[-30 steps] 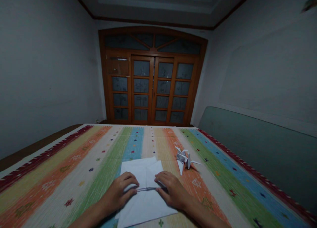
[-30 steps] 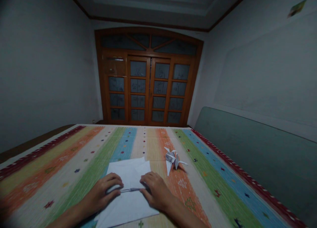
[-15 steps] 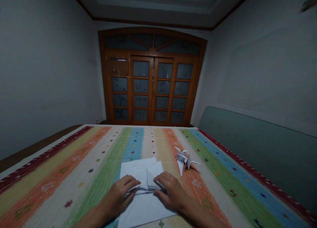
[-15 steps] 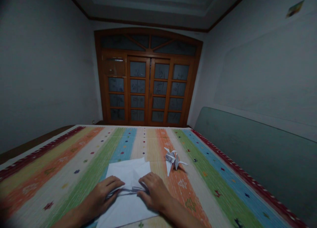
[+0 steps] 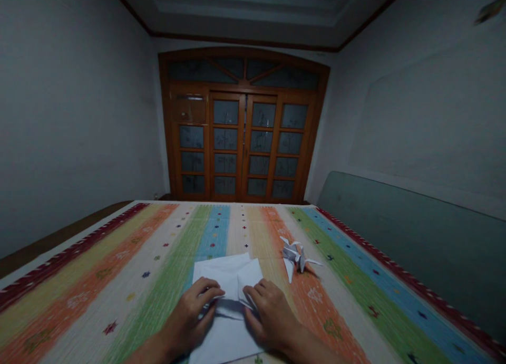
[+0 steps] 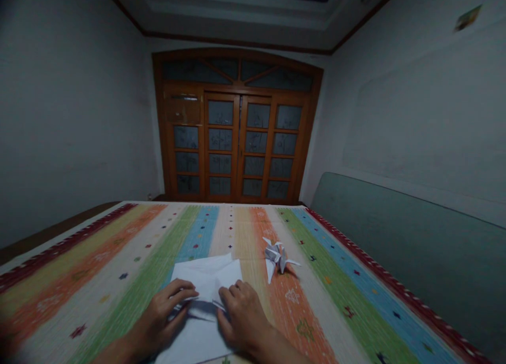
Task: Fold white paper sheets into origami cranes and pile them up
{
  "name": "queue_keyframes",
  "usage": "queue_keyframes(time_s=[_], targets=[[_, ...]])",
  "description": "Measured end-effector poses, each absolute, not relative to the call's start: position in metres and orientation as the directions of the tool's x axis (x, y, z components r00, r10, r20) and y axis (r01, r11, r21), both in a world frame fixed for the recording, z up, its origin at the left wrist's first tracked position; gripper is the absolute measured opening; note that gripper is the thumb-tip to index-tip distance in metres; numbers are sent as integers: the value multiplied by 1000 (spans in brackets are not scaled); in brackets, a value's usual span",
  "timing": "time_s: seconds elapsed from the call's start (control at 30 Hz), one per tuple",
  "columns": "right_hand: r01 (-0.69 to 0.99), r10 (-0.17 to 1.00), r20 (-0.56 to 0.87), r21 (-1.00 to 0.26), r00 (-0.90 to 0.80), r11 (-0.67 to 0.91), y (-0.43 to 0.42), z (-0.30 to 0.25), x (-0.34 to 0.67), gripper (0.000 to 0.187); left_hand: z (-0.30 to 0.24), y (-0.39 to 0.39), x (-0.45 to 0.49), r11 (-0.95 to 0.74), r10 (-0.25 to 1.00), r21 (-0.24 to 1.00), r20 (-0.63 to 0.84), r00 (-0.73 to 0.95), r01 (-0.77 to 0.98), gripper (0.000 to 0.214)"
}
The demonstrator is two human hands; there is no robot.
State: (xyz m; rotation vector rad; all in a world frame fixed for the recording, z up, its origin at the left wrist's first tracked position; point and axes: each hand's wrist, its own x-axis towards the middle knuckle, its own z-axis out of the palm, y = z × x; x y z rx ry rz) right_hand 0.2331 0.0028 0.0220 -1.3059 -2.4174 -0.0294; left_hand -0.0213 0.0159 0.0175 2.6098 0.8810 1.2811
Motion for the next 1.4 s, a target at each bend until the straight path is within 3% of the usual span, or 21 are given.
queue_keyframes(time_s=[0.17,0.3,0.4,0.63,0.8,1.0,1.23,1.4], targets=[[835,832,346,-193,-434,515,1,16,229,29,13,8,-4,-731,666,538,696,267,421,40],[831,887,320,-346,-332,436,0,16,226,29,3,2,8,-583,801,751,595,66,310,55],[787,919,292,-485,-265,381,-1,18,224,27,-4,0,10,-544,836,798,542,84,261,66],[636,941,307,-699,-145,326,1,16,224,29,-18,3,3,-660,744,663,513,428,352,68],[629,947,286,-712,-147,312,6,10,229,35,-36,5,-2,-757,629,546,461,626,359,112],[639,906,376,-652,-196,409,12,-1,241,21,-24,-4,0,-744,644,457,295,706,488,113],[596,815,426,-557,-393,578,21,-10,254,49,-13,-5,2,-758,638,317,177,750,570,93],[528,708,462,-473,-534,706,29,-8,264,53,-7,-5,-2,-792,602,264,185,777,550,90]])
